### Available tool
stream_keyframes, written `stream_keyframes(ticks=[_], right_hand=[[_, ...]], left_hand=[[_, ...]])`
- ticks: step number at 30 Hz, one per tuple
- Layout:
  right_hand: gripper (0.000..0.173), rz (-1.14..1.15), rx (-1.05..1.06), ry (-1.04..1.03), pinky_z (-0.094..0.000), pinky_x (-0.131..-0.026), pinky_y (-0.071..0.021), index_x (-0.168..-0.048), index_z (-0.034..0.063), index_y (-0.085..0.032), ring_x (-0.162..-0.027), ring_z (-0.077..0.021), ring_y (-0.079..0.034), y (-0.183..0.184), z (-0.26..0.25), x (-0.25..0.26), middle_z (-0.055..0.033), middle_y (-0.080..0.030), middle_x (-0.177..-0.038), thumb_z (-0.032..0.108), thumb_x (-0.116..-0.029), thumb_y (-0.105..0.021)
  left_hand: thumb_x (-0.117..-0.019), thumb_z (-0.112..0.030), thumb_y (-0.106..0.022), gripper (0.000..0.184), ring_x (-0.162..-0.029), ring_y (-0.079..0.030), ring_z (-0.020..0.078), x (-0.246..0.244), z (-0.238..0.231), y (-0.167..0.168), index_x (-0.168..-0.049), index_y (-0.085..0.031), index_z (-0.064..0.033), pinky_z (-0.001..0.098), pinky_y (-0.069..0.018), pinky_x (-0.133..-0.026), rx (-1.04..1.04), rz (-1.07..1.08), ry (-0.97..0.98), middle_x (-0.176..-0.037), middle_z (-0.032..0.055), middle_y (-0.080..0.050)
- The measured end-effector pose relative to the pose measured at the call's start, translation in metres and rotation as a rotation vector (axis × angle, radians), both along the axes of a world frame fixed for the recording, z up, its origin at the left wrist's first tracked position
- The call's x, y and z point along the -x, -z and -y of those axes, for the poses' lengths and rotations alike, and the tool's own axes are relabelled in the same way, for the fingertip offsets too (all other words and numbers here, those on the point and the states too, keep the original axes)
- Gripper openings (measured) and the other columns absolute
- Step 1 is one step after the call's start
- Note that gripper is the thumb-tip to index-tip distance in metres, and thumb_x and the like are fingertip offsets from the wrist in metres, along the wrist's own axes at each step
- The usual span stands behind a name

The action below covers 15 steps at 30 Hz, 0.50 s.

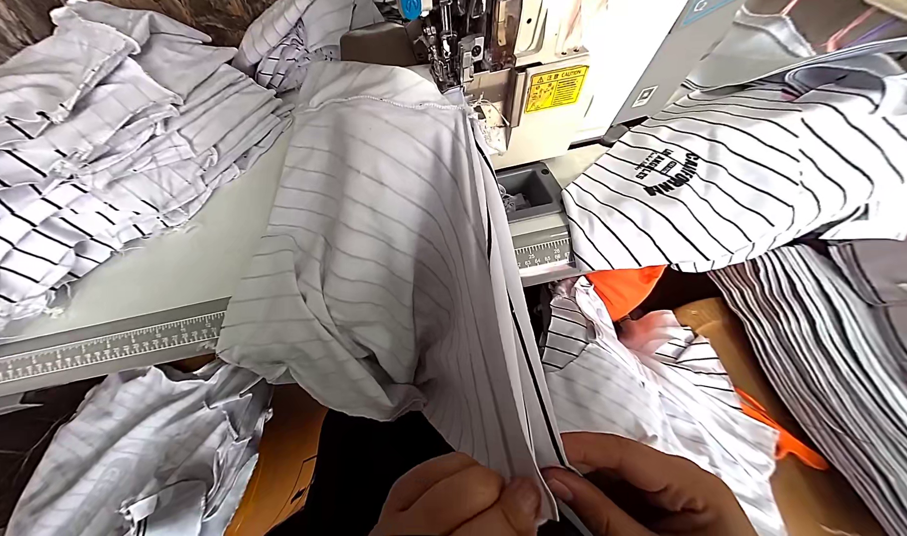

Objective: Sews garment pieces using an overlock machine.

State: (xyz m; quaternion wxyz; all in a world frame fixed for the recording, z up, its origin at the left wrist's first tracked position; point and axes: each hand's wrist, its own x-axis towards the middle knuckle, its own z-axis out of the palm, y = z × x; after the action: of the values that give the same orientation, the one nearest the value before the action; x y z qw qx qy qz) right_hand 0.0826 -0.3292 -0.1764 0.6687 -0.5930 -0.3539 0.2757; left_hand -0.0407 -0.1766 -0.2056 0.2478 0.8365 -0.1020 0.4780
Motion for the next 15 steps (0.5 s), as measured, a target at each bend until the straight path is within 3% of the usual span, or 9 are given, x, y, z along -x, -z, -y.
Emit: stream_keyframes(ticks=[12, 15], right_hand=[[0.021, -0.021, 0.036, -0.05, -0.018, -0.08, -0.0573, -0.116, -0.0092, -0.069, -0.086, 0.0047, -0.068, -0.003, 0.006, 0.002, -0.0001, -0.077, -0.097, -0.002, -0.0989, -0.06], [0.021, -0.013, 0.024, -0.033, -0.0232, -0.085, -0.0604, -0.116, -0.0054, -0.07, -0.091, 0.0013, -0.071, -0.001, 0.004, 0.0, 0.0018, -0.077, -0.101, 0.003, -0.0971, -0.067]], left_hand=[[-0.099, 0.001, -0.058, 0.007, -0.082, -0.058, 0.0165, -0.004, -0.019, 0.008, -0.097, -0.06, -0.005, 0.0255, -0.0464, -0.084, -0.301, -0.018, 0.149, -0.09, 0.007, -0.065], [-0.0994, 0.003, -0.054, 0.012, -0.082, -0.058, 0.0172, -0.008, -0.021, 0.009, -0.097, -0.062, -0.0048, 0.0258, -0.0465, -0.082, -0.347, -0.035, 0.132, -0.09, 0.0068, -0.066]])
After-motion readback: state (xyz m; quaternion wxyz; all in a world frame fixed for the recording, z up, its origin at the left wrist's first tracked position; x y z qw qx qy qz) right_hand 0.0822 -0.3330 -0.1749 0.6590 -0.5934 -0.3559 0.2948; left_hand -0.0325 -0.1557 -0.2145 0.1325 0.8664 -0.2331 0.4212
